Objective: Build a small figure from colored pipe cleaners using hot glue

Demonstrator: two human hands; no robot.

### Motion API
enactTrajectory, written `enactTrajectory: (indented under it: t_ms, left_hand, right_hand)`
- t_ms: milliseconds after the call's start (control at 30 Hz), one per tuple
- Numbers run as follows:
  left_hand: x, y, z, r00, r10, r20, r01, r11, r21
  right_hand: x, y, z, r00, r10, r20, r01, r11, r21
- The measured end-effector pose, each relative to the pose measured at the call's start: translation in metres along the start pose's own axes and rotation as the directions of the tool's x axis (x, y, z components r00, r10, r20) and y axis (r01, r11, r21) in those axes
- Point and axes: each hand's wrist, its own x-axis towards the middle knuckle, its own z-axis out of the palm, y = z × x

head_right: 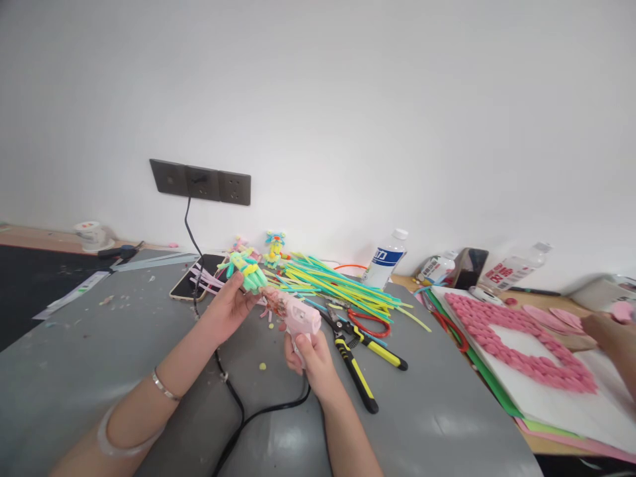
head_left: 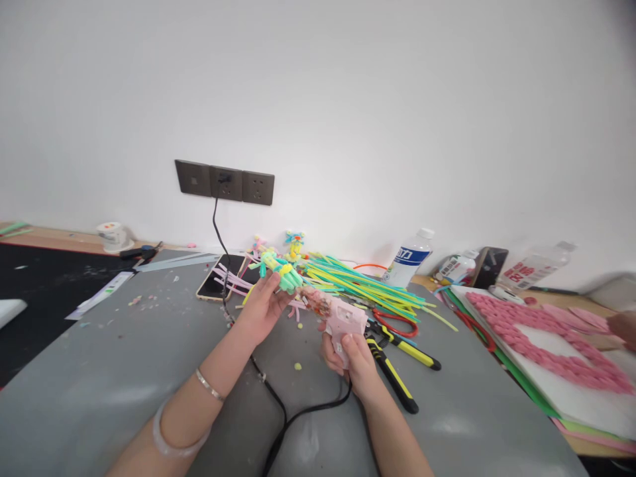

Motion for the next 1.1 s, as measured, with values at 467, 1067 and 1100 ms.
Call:
enactTrajectory:
  t_ms: [467, 1067, 1100]
  left_hand:
    - [-0.003, 0.002, 0.005, 1.000, -0.002, -0.027, 0.003, 1.000, 0.009]
    - [-0.003, 0.001, 0.006, 0.999, -0.009, -0.042, 0.009, 1.000, 0.001]
    - [-0.003, 0.001, 0.006, 0.999, -0.008, -0.041, 0.008, 1.000, 0.002]
  right_hand:
    - [0.002, 0.017, -0.011, 0.998, -0.040, 0.039, 0.041, 0.999, -0.022]
    - [0.003, 0.014, -0.010, 1.000, -0.020, 0.021, 0.021, 0.998, -0.055]
    - [0.004, 0.013, -0.009, 0.999, -0.025, 0.030, 0.027, 0.998, -0.052]
